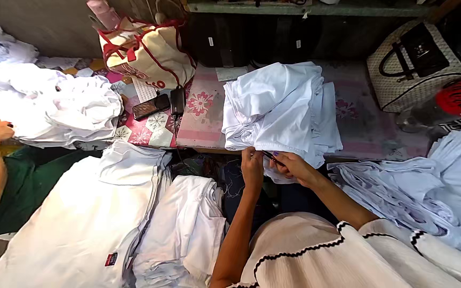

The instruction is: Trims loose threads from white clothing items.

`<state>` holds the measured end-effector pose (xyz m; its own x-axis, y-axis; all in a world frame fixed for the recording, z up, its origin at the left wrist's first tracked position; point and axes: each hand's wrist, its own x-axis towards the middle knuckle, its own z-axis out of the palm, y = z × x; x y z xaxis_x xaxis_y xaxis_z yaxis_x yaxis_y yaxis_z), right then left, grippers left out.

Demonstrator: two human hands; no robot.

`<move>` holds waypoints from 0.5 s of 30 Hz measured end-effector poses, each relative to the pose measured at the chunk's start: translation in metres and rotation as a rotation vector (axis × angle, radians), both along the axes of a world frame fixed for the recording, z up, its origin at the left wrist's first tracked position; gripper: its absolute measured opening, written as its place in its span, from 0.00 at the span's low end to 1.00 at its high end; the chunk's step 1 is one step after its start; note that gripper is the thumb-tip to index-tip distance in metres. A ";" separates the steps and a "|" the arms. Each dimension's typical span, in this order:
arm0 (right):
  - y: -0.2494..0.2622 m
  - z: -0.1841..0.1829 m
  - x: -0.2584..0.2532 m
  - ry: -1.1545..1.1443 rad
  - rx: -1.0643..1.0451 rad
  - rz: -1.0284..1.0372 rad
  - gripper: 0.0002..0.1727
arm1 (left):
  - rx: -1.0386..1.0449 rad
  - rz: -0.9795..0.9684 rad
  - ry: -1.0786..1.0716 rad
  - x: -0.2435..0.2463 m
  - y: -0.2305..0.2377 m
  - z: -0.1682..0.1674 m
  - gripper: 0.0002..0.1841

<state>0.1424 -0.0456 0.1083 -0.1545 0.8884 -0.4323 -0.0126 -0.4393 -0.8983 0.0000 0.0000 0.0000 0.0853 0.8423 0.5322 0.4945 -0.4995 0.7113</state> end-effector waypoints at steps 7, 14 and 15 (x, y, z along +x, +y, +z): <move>-0.005 -0.004 0.014 -0.005 0.000 -0.013 0.23 | -0.036 -0.115 0.141 -0.024 -0.009 -0.012 0.05; -0.021 0.007 0.014 -0.861 0.586 -0.120 0.25 | -0.541 -0.053 0.195 -0.066 -0.033 0.041 0.12; -0.015 0.002 0.006 -0.998 0.637 -0.143 0.26 | -0.439 -0.022 0.064 -0.051 -0.031 0.048 0.15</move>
